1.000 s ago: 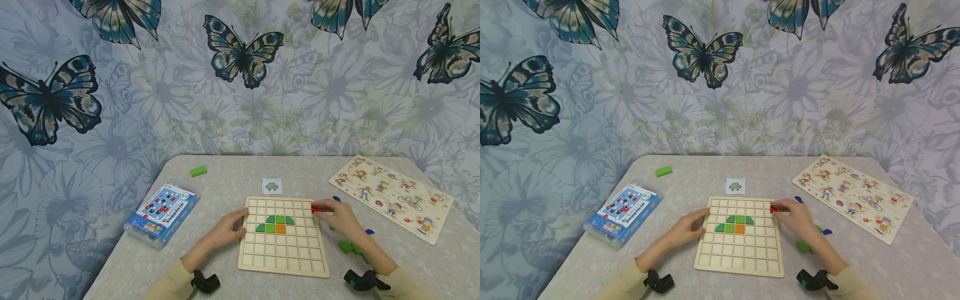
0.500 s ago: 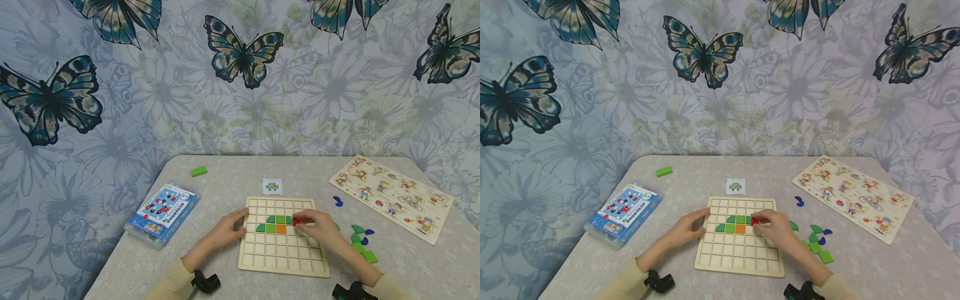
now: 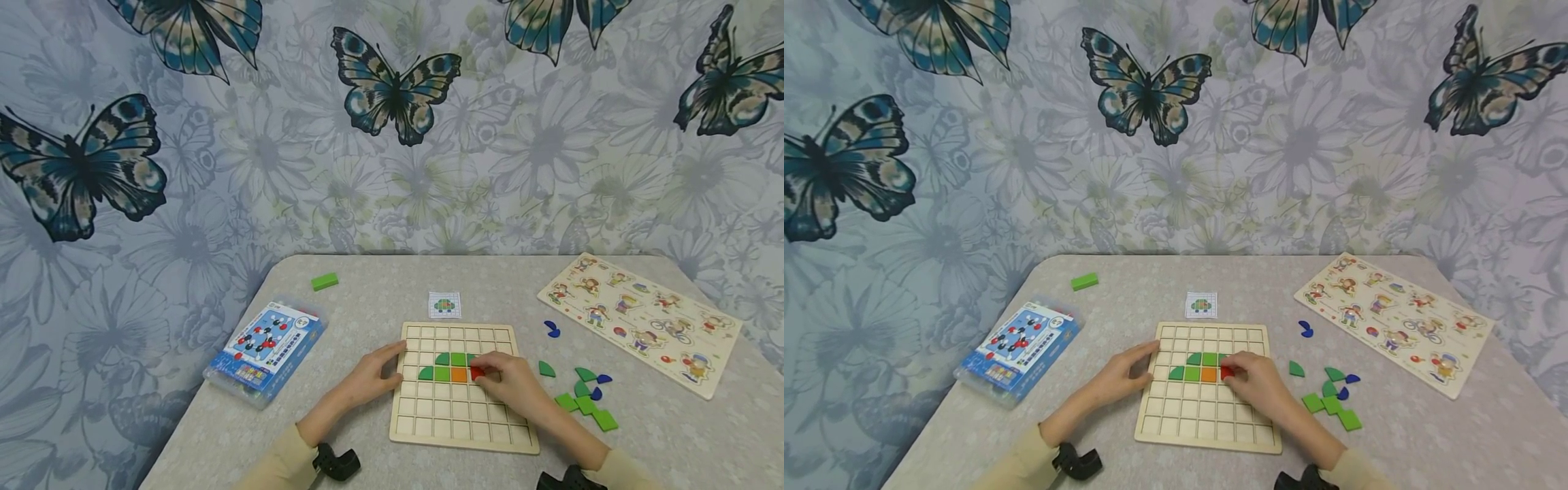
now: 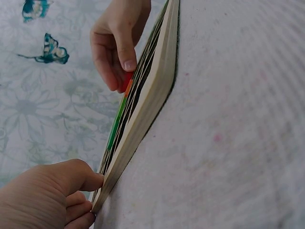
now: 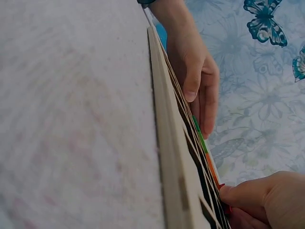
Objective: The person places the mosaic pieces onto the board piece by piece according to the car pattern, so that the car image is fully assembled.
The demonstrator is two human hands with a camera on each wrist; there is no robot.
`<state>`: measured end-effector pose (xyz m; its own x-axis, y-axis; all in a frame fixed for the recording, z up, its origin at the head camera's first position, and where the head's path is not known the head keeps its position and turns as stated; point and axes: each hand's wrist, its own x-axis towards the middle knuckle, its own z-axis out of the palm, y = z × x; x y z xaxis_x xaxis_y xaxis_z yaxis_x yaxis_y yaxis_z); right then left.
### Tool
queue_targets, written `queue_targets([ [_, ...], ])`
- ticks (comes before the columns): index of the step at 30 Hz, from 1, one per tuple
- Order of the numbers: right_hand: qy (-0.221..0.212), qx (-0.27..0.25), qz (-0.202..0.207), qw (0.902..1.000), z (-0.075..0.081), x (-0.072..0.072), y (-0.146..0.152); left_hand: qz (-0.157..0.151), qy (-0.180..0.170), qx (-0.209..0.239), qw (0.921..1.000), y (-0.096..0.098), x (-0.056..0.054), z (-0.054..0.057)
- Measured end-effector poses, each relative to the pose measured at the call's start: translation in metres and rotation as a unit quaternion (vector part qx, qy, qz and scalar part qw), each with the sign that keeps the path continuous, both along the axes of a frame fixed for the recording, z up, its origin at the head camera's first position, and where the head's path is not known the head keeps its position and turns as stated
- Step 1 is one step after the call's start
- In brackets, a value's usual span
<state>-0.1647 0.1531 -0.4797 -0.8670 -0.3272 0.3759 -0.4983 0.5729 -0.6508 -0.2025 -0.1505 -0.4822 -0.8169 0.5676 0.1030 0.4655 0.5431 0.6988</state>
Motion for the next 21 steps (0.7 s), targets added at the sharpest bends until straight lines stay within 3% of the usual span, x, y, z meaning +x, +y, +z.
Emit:
queue_targets([
  [21,-0.006,0.021,0.016,0.9996,0.0023,0.0017,-0.0013,0.005,-0.003,-0.003,1.0000,0.0006,0.0005,0.0005],
])
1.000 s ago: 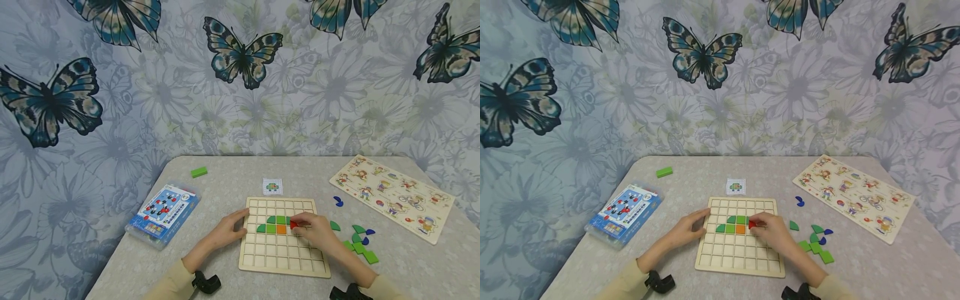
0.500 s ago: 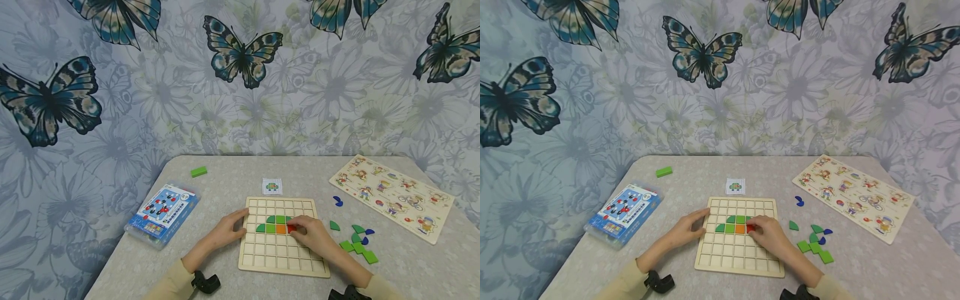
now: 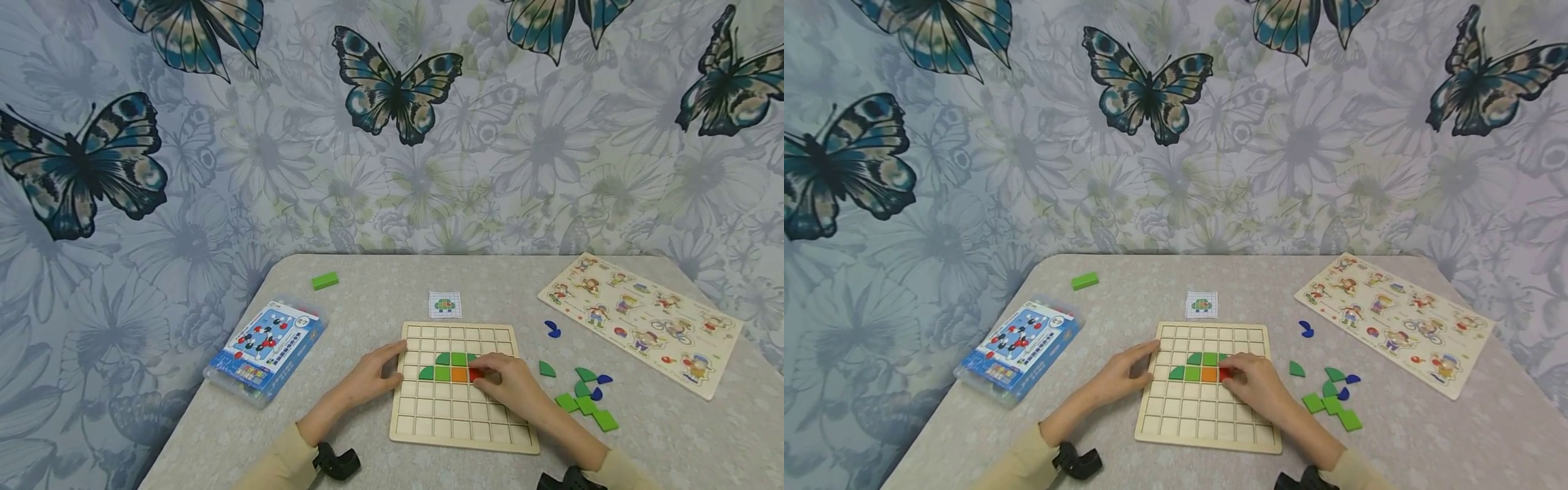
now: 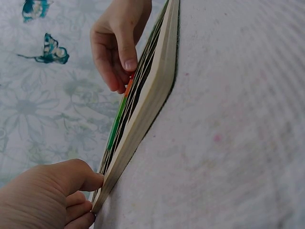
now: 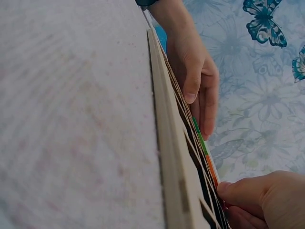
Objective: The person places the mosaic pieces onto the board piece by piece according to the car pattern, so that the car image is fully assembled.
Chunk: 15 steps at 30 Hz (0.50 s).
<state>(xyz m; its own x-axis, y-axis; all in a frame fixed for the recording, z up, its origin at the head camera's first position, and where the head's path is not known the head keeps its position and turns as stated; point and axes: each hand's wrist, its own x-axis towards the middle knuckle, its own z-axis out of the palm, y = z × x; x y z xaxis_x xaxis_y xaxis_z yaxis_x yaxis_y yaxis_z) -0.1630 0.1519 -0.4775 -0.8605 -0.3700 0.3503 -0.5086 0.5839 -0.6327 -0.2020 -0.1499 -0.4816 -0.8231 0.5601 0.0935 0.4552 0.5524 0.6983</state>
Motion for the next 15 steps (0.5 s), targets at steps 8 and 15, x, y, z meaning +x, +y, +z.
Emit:
queue_targets([
  [8,0.022,-0.004,-0.007,0.9997,-0.0028,-0.0013,-0.0003,0.000,0.001,-0.001,1.0000,0.0004,0.0011,0.0005],
  [15,0.026,-0.008,-0.002,0.9996,-0.0038,-0.0017,-0.0019,0.001,0.007,-0.005,1.0000,0.0003,0.0009,0.0011],
])
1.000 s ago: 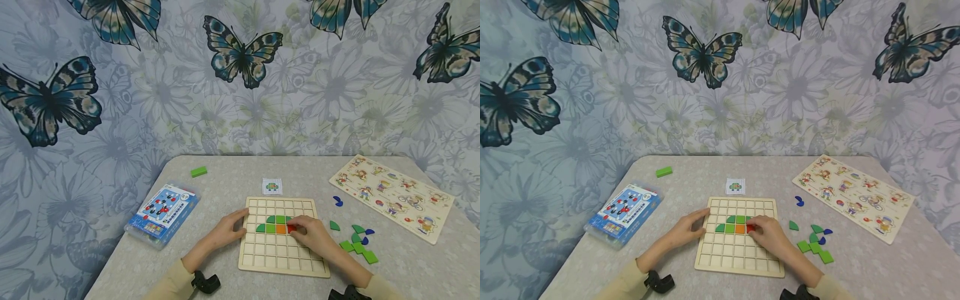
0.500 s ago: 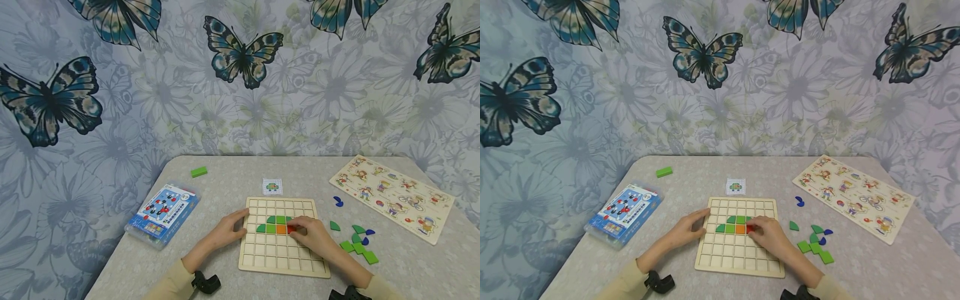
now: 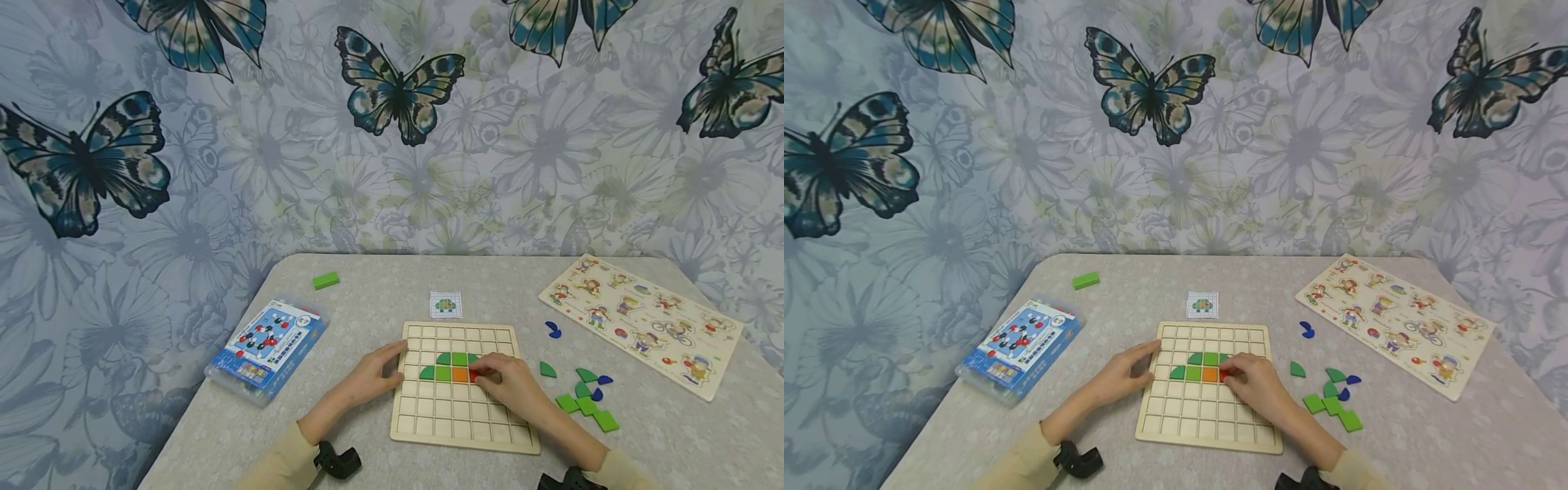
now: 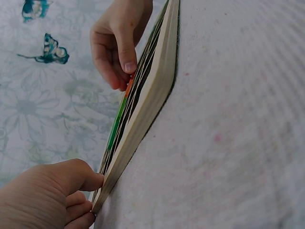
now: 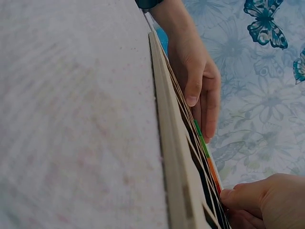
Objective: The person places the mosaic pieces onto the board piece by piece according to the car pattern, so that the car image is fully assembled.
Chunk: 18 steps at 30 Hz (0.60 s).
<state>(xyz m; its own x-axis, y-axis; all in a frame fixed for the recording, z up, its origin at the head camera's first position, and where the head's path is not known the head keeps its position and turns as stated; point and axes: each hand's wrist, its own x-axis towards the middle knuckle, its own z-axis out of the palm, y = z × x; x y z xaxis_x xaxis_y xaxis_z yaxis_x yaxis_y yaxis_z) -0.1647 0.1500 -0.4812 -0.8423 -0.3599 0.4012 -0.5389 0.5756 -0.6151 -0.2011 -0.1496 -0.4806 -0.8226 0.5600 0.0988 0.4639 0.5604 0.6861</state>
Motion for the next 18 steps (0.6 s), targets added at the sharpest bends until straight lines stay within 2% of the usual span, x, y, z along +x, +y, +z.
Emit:
queue_targets([
  [5,0.002,0.002,0.000,1.0000,-0.001,0.000,0.000,-0.001,0.003,-0.002,1.0000,0.000,-0.001,-0.001],
  [11,-0.018,-0.006,-0.006,0.9998,0.002,0.002,0.000,-0.004,0.006,0.002,1.0000,0.000,0.000,-0.002],
  [15,-0.027,-0.024,-0.005,0.9993,0.011,0.005,0.009,-0.005,0.003,0.005,1.0000,0.000,0.000,-0.002],
  [18,-0.042,-0.025,-0.023,0.9986,0.021,0.006,0.024,-0.006,0.001,0.004,1.0000,0.000,0.000,0.000],
])
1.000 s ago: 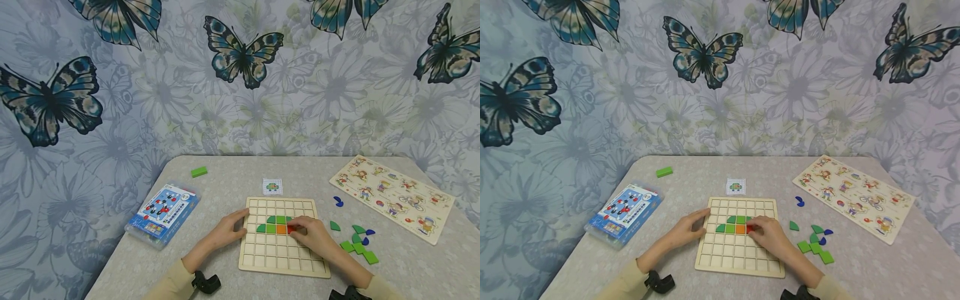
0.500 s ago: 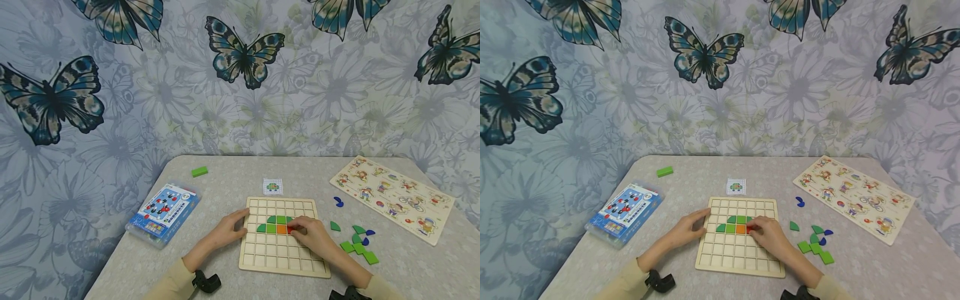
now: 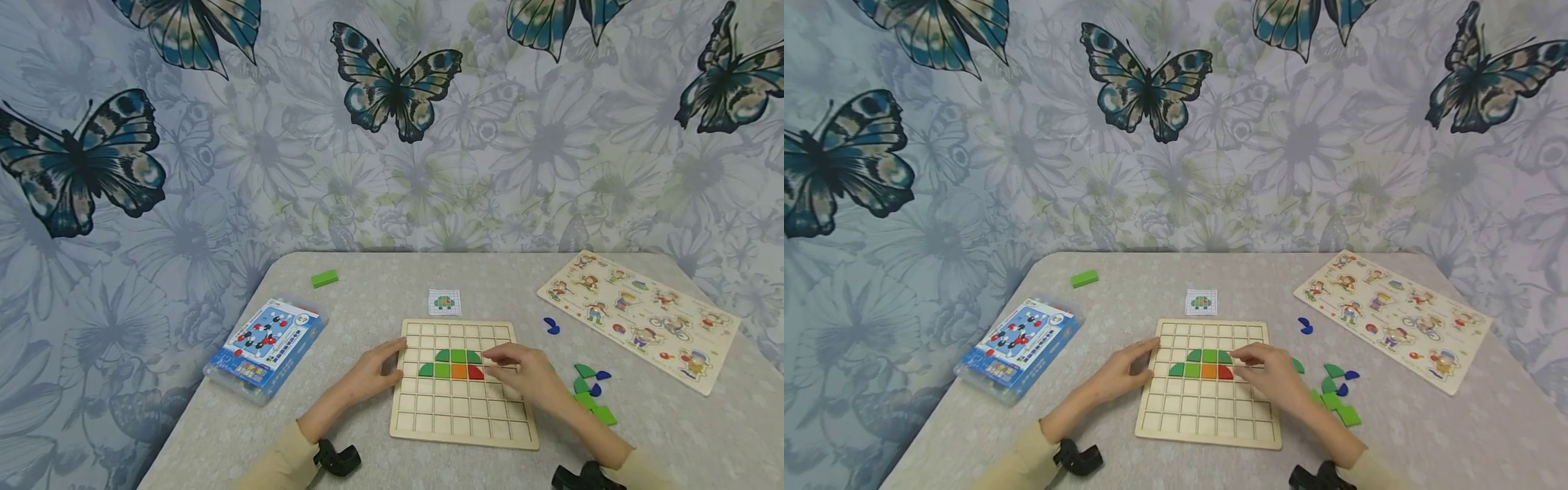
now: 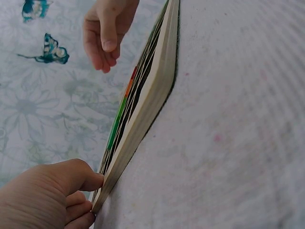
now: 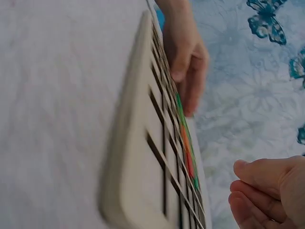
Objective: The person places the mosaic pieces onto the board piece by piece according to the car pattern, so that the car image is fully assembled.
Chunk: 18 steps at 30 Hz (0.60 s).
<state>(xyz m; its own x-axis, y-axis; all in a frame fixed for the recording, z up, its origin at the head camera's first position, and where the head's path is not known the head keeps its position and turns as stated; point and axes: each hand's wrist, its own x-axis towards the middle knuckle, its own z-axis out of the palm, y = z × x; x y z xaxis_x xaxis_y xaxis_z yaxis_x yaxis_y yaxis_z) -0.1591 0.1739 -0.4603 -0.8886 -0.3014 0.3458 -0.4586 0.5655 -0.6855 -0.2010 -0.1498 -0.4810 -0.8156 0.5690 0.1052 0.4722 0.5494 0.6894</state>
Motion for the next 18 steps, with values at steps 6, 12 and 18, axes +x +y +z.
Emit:
queue_targets([
  [6,-0.011,0.035,-0.062,0.9974,0.009,-0.001,0.048,-0.001,0.001,-0.002,1.0000,0.000,-0.001,0.000],
  [12,-0.010,0.055,-0.084,0.9949,0.003,0.004,0.077,-0.002,-0.003,0.001,1.0000,-0.001,-0.001,0.001],
  [18,-0.015,0.072,-0.087,0.9935,-0.009,0.005,0.085,-0.001,-0.004,0.003,1.0000,0.000,-0.002,-0.001],
])
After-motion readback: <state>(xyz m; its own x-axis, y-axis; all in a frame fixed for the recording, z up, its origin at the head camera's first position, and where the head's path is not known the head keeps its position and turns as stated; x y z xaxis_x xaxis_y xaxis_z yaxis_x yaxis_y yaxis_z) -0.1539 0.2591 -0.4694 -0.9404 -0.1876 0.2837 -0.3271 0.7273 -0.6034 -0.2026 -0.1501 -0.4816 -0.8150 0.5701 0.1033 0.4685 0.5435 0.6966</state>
